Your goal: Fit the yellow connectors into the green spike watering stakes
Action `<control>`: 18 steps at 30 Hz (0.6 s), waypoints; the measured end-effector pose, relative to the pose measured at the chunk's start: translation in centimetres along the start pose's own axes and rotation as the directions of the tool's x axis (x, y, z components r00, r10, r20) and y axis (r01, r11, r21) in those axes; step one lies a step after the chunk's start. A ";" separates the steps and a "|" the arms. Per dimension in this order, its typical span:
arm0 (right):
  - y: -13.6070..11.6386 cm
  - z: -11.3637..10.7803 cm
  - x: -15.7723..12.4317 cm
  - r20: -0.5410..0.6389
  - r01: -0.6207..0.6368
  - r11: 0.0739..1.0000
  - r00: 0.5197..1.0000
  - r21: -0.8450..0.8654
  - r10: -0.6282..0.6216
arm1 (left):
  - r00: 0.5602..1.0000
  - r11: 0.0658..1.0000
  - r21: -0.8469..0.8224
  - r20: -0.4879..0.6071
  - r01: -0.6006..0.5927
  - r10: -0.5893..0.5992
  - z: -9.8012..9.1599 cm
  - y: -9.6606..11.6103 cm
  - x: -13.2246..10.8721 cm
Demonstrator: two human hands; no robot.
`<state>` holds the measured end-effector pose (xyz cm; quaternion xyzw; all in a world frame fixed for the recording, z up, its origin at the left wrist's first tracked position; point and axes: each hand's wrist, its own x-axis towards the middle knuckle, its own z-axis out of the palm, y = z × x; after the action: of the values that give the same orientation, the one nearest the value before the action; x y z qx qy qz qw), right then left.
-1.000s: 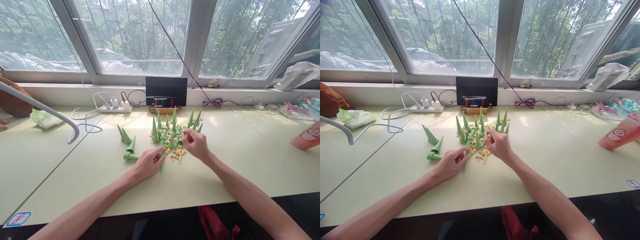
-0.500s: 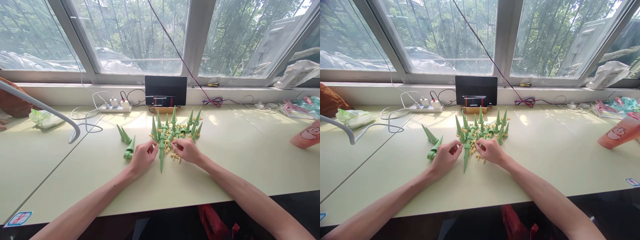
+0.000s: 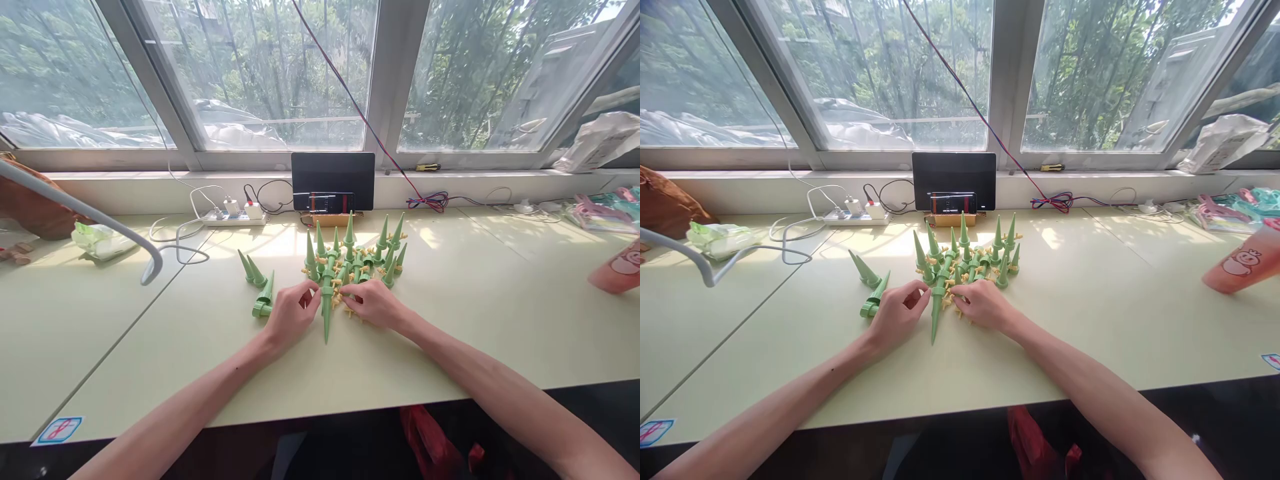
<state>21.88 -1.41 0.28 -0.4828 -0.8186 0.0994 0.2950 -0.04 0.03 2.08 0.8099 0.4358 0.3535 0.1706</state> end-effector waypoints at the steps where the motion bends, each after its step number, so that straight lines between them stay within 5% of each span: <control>1: 0.0 0.0 0.0 0.008 0.000 1.000 1.000 -0.007 0.000 | 1.000 1.000 0.002 0.002 -0.002 0.002 0.0 0.0 0.0; 18: -0.4 0.3 0.3 0.049 -0.031 0.996 0.998 -0.087 0.035 | 1.000 1.000 -0.012 0.014 -0.026 0.026 0.1 0.1 -0.1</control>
<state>21.33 -1.39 0.37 -0.5059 -0.8211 0.0811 0.2514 0.03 -0.05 2.03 0.8170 0.4219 0.3525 0.1737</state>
